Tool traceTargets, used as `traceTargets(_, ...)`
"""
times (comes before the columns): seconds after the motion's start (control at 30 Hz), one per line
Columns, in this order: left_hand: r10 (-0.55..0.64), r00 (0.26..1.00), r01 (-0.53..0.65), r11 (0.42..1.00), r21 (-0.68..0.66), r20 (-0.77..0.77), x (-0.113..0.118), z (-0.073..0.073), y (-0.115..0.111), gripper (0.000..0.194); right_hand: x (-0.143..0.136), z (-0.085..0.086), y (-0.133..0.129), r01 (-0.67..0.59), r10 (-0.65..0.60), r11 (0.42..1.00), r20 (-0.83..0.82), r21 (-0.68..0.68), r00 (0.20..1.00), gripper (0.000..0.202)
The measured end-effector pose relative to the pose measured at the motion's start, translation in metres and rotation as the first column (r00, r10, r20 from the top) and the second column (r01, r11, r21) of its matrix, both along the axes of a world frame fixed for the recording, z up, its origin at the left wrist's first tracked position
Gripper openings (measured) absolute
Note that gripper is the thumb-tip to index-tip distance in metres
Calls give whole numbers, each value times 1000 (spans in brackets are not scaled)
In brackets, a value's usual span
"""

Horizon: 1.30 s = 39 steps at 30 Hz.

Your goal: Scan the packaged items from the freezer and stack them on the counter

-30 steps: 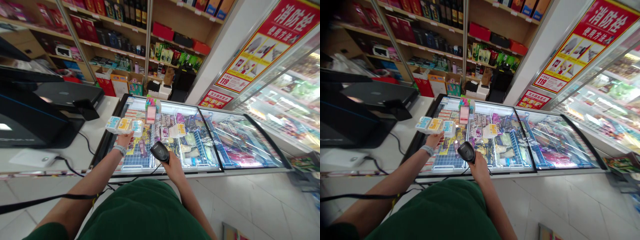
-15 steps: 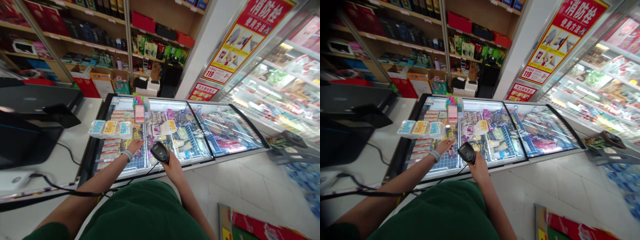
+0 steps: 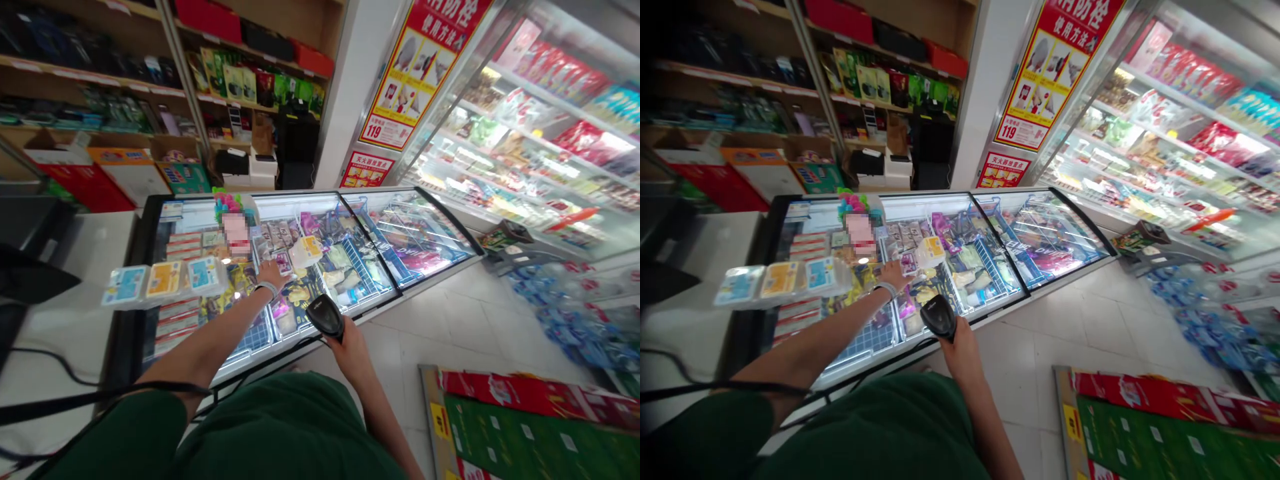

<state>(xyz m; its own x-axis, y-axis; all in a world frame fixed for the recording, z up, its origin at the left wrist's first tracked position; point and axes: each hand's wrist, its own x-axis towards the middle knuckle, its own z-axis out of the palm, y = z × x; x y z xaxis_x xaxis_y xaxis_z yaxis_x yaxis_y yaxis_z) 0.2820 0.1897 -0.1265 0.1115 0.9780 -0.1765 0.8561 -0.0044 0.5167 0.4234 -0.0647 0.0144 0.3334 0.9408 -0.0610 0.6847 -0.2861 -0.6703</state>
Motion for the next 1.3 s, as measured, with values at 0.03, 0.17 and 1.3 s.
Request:
traceTargets(0.03, 3, 1000, -3, 1000, 7, -14, 5, 0, 2, 77, 1, 0, -2, 16, -16, 1000, -2, -3, 1000, 20)
traceTargets(0.17, 64, 996, -63, 998, 14, -64, 22, -2, 10, 87, 4, 1, -10, 58, -58, 998, -17, -7, 998, 20)
traceTargets(1.3, 193, 981, -193, 981, 3, 29, -9, -6, 8, 75, 0, -1, -2, -10, 10, 1000, -35, -13, 999, 25)
